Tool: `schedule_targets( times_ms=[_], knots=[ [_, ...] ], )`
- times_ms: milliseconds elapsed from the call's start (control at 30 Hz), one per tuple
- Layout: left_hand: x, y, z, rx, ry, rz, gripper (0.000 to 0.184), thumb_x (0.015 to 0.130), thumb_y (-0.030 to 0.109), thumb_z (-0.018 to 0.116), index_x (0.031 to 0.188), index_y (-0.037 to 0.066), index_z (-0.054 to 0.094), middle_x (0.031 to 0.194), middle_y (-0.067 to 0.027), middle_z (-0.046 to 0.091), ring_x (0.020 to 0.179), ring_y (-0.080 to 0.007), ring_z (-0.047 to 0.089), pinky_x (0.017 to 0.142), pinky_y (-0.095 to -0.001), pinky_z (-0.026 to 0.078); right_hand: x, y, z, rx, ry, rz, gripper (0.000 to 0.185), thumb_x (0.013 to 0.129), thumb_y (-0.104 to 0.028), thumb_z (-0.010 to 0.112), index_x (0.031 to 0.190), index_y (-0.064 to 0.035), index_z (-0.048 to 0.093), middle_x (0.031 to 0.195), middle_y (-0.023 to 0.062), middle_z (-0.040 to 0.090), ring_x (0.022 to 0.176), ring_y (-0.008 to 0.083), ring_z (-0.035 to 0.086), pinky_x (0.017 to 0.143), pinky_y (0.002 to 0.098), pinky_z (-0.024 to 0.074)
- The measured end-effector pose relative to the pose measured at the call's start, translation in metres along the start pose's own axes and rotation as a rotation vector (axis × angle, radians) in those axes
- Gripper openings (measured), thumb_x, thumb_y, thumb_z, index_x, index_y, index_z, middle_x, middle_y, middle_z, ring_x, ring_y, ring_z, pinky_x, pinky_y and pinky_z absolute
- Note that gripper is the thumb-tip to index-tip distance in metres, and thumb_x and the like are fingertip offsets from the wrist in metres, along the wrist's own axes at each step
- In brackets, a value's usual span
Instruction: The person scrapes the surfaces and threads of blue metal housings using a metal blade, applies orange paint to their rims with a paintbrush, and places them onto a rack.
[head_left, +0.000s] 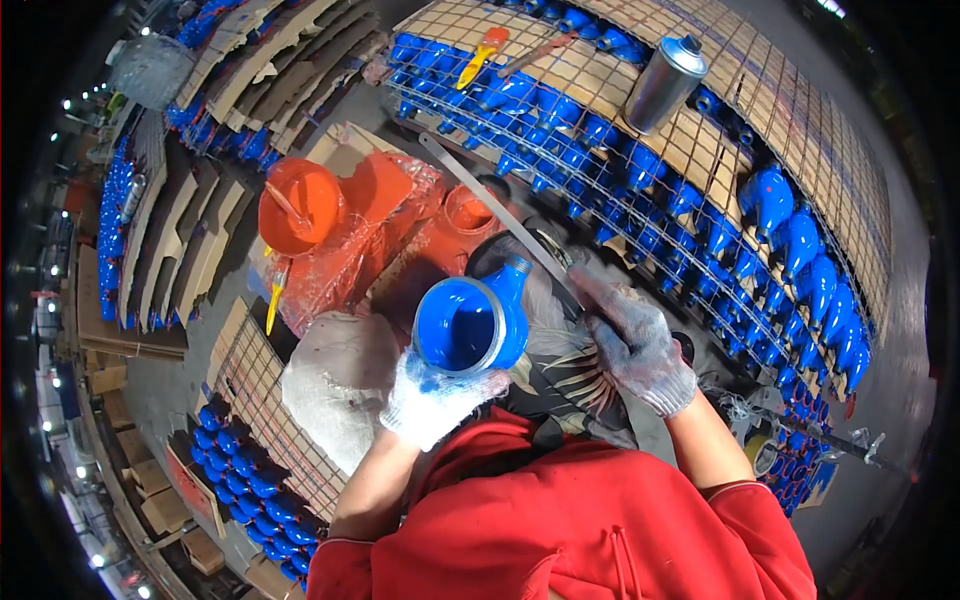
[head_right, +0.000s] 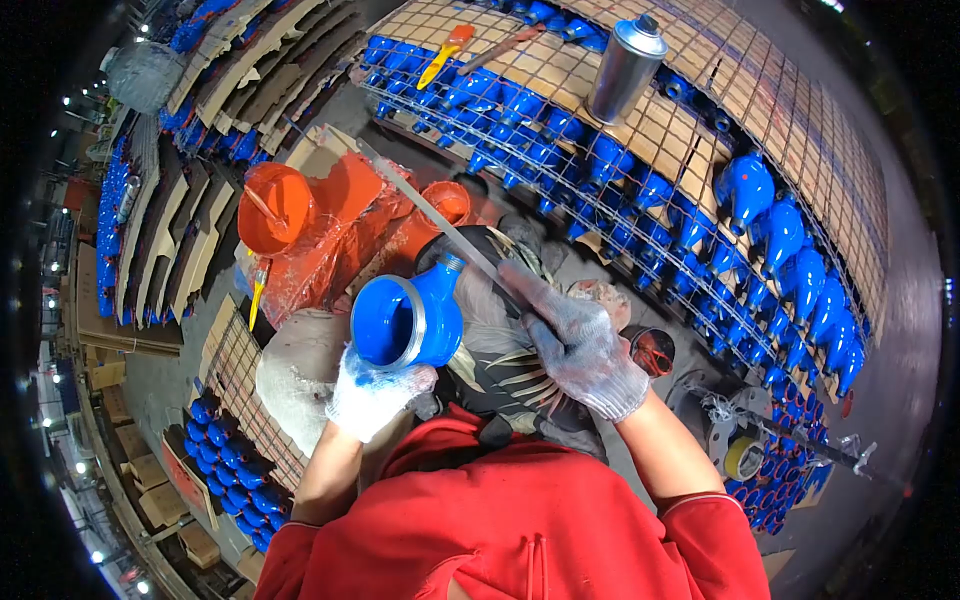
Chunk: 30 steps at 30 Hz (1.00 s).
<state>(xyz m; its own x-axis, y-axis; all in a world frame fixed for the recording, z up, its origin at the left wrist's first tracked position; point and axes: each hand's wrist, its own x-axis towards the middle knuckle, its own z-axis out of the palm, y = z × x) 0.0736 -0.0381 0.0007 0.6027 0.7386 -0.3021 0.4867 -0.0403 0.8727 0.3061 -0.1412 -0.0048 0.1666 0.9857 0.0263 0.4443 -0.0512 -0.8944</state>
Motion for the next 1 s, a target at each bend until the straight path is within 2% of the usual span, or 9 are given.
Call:
schedule_targets(
  times_ms=[167, 267, 400, 600, 667, 800, 867, 1000],
  knots=[
    [0.001, -0.009, 0.004, 0.052, 0.006, 0.064, 0.064, 0.067, 0.032, 0.085, 0.119, 0.007, 0.057, 0.111, -0.0105, 0.066, 0.100, -0.0232, 0.065, 0.085, -0.0350, 0.052, 0.001, 0.000, 0.001, 0.057, 0.012, 0.165, 0.044, 0.087, -0.003, 0.055, 0.131, -0.0022, 0.052, 0.111, 0.0185, 0.066, 0.100, 0.0236, 0.065, 0.087, 0.0307, 0.0481],
    [0.001, -0.015, 0.005, 0.110, 0.029, 0.045, 0.068, 0.067, 0.035, 0.085, 0.121, 0.008, 0.056, 0.113, -0.0107, 0.065, 0.102, -0.0236, 0.064, 0.086, -0.0352, 0.052, 0.001, 0.001, -0.001, -0.001, 0.012, 0.117, 0.042, 0.088, -0.003, 0.055, 0.130, -0.0023, 0.053, 0.106, 0.0189, 0.067, 0.094, 0.0235, 0.066, 0.084, 0.0312, 0.0489],
    [0.000, -0.009, 0.003, 0.039, 0.008, 0.015, 0.068, 0.067, 0.036, 0.085, 0.121, 0.008, 0.056, 0.113, -0.0109, 0.065, 0.101, -0.0243, 0.064, 0.087, -0.0354, 0.052, -0.001, 0.005, 0.002, 0.070, -0.018, 0.187, 0.043, 0.088, -0.002, 0.054, 0.131, -0.0023, 0.052, 0.108, 0.0193, 0.066, 0.094, 0.0235, 0.066, 0.084, 0.0307, 0.0491],
    [0.003, -0.007, -0.001, 0.079, -0.032, -0.025, 0.069, 0.067, 0.035, 0.085, 0.122, 0.007, 0.055, 0.114, -0.0110, 0.065, 0.103, -0.0248, 0.064, 0.088, -0.0363, 0.051, 0.002, 0.001, 0.004, 0.041, -0.026, 0.108, 0.047, 0.088, 0.001, 0.052, 0.135, -0.0029, 0.049, 0.115, 0.0196, 0.065, 0.103, 0.0243, 0.065, 0.088, 0.0308, 0.0486],
    [0.002, -0.009, -0.001, 0.006, -0.025, 0.003, 0.069, 0.067, 0.036, 0.085, 0.122, 0.007, 0.055, 0.113, -0.0109, 0.065, 0.103, -0.0249, 0.063, 0.089, -0.0362, 0.050, 0.002, 0.001, 0.004, 0.021, -0.017, 0.097, 0.047, 0.088, 0.001, 0.052, 0.135, -0.0040, 0.049, 0.116, 0.0194, 0.064, 0.106, 0.0257, 0.065, 0.090, 0.0315, 0.0488],
    [0.002, -0.007, -0.003, 0.034, -0.035, -0.004, 0.068, 0.068, 0.035, 0.084, 0.122, 0.007, 0.055, 0.113, -0.0105, 0.065, 0.103, -0.0252, 0.063, 0.088, -0.0359, 0.050, 0.003, 0.001, 0.003, -0.038, -0.008, 0.080, 0.047, 0.088, 0.001, 0.053, 0.134, -0.0052, 0.051, 0.116, 0.0187, 0.064, 0.104, 0.0274, 0.065, 0.088, 0.0321, 0.0501],
    [0.003, -0.012, -0.002, -0.049, -0.030, 0.008, 0.067, 0.068, 0.034, 0.084, 0.122, 0.007, 0.055, 0.113, -0.0106, 0.065, 0.102, -0.0252, 0.063, 0.088, -0.0360, 0.050, 0.004, 0.003, 0.004, -0.112, 0.007, -0.024, 0.046, 0.087, 0.002, 0.053, 0.132, -0.0060, 0.052, 0.116, 0.0179, 0.064, 0.102, 0.0284, 0.066, 0.086, 0.0321, 0.0510],
    [0.004, -0.006, -0.005, 0.011, -0.042, -0.030, 0.064, 0.069, 0.034, 0.084, 0.121, 0.007, 0.056, 0.112, -0.0109, 0.065, 0.102, -0.0253, 0.064, 0.087, -0.0361, 0.051, 0.004, 0.007, 0.007, -0.146, 0.026, -0.076, 0.046, 0.086, 0.003, 0.054, 0.132, -0.0060, 0.053, 0.115, 0.0168, 0.065, 0.101, 0.0283, 0.066, 0.086, 0.0316, 0.0512]
  ],
)
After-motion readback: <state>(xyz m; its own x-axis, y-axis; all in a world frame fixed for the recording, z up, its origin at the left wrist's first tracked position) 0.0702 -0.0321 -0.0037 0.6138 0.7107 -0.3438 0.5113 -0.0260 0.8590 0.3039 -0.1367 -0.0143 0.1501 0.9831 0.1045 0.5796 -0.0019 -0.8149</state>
